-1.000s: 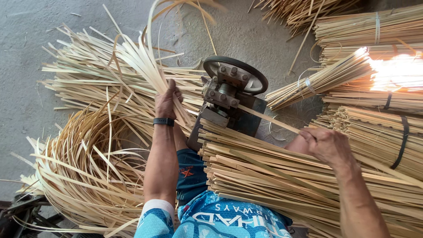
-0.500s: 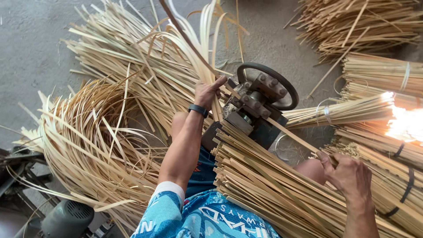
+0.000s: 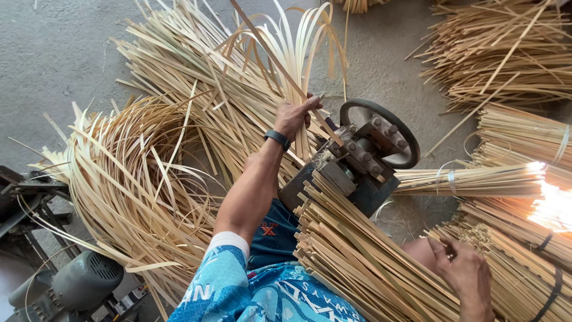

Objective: The person sits on the floor and repeatedly feeds long bamboo strips through a powered splitting machine, guiding each strip with both hands. The machine splits the strips into thinner pieces that fall to the left, while the person collects and stacks the processed strips.

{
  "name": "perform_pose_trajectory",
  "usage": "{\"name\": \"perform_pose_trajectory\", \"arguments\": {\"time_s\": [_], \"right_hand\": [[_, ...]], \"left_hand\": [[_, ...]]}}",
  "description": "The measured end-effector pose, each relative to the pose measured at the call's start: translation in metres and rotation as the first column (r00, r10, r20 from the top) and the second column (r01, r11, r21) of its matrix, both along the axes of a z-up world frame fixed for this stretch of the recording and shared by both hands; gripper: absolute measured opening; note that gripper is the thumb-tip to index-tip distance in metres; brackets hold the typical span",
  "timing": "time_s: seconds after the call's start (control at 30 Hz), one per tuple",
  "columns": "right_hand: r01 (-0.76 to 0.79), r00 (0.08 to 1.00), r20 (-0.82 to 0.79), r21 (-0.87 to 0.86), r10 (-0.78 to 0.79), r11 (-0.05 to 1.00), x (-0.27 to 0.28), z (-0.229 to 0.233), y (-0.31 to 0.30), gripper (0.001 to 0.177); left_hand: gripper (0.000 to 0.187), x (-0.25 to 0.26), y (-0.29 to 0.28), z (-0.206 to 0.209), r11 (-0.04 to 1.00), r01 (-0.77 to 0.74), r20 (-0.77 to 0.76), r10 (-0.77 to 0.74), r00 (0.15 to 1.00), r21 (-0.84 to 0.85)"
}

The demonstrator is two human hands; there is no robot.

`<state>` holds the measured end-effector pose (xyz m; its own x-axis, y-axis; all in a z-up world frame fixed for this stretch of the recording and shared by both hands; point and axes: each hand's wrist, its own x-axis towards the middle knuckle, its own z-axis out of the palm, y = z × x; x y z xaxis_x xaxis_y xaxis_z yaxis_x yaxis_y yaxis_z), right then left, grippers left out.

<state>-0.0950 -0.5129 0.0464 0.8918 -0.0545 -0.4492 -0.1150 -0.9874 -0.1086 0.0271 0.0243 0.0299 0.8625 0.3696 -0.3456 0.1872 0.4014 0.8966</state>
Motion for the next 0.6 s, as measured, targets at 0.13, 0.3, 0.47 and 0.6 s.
{"name": "perform_pose_trajectory", "arguments": {"time_s": [0.13, 0.3, 0.47, 0.6], "right_hand": [[0.022, 0.999, -0.041, -0.035, -0.024, 0.999, -0.026, -0.021, -0.016, 0.066], [0.053, 0.993, -0.101, -0.039, -0.056, 0.998, -0.063, -0.056, -0.029, 0.062], [0.194, 0.964, 0.113, 0.312, -0.239, 0.930, -0.094, -0.079, -0.017, 0.043], [0.192, 0.963, 0.112, 0.353, -0.245, 0.916, -0.088, -0.078, -0.009, 0.035]], "left_hand": [[0.026, 0.025, 0.046, 0.022, 0.990, 0.045, -0.029, -0.041, 0.999, 0.133], [0.029, 0.087, 0.126, 0.078, 0.984, 0.013, -0.049, -0.005, 0.999, 0.176], [0.027, 0.064, 0.183, 0.109, 0.974, -0.119, 0.056, 0.111, 0.992, 0.191], [0.025, 0.018, 0.227, 0.130, 0.947, -0.229, 0.121, 0.206, 0.971, 0.227]]}}
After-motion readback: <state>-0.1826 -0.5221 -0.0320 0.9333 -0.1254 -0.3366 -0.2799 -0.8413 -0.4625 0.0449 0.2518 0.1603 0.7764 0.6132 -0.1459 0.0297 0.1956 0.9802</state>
